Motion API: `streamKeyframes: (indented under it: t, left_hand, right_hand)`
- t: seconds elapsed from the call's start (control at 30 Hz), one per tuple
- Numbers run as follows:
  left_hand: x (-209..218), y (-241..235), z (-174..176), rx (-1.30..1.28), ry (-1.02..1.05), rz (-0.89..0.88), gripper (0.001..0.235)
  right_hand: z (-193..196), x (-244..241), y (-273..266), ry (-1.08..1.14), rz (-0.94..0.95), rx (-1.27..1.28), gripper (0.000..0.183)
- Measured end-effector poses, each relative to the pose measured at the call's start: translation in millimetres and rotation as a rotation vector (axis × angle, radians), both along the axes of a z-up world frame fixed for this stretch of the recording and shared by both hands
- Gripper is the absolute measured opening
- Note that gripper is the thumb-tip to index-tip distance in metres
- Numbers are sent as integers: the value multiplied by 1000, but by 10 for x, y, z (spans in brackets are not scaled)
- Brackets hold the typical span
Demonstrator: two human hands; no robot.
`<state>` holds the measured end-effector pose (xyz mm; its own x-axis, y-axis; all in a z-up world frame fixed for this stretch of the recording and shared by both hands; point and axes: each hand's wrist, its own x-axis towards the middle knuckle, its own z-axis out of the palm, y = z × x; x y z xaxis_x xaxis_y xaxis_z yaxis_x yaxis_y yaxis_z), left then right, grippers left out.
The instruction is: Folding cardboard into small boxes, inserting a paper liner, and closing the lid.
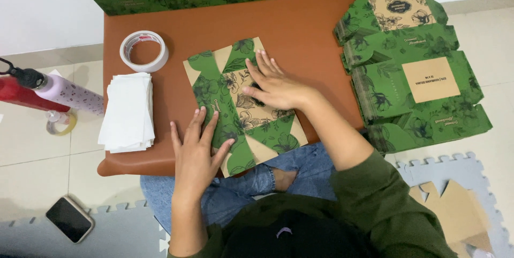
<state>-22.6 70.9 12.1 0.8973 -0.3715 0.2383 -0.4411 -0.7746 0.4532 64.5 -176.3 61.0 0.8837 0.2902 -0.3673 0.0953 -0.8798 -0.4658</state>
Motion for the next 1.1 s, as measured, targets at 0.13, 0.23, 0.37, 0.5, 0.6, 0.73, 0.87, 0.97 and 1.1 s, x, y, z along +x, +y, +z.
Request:
streamKeyframes:
  t: [0.13,0.23,0.37,0.5,0.6,0.73,0.87,0.97,1.1]
  left_hand:
    - [-15,10,-6,-3,-13,7,62]
    - [-15,19,-20,33,-31,13,60]
    - [-6,40,-76,36,-61,17,58]
    - [-34,29,-65,23,-72,18,56]
    - [-79,-22,-75,50,-104,49,59]
    - [-211,-209,-55,73,-139,66,62]
    - [-387,-675,-77,-12,-130,50,71]
    - [-420,-1014,-45,-113,-134,-51,77]
    - [-309,-1018,139,-265,-78,-275,66]
  right_hand:
    - [-55,127,-28,-38,12,56,89]
    - [15,-73,34,-59,-11,26,96]
    - [87,-664,57,-48,20,10,110]
    - [-61,-1272,-2,-266,-22,85,119]
    - [-402,-1339,-209,-519,-320,351,70]
    - [-278,-997,-427,-797,-443,299,20]
    - [-219,-235,-586,-916,-625,274,34]
    - [-304,420,-744,-858,-681,103,62]
    - [-250,362,-824,-970,-647,-47,90]
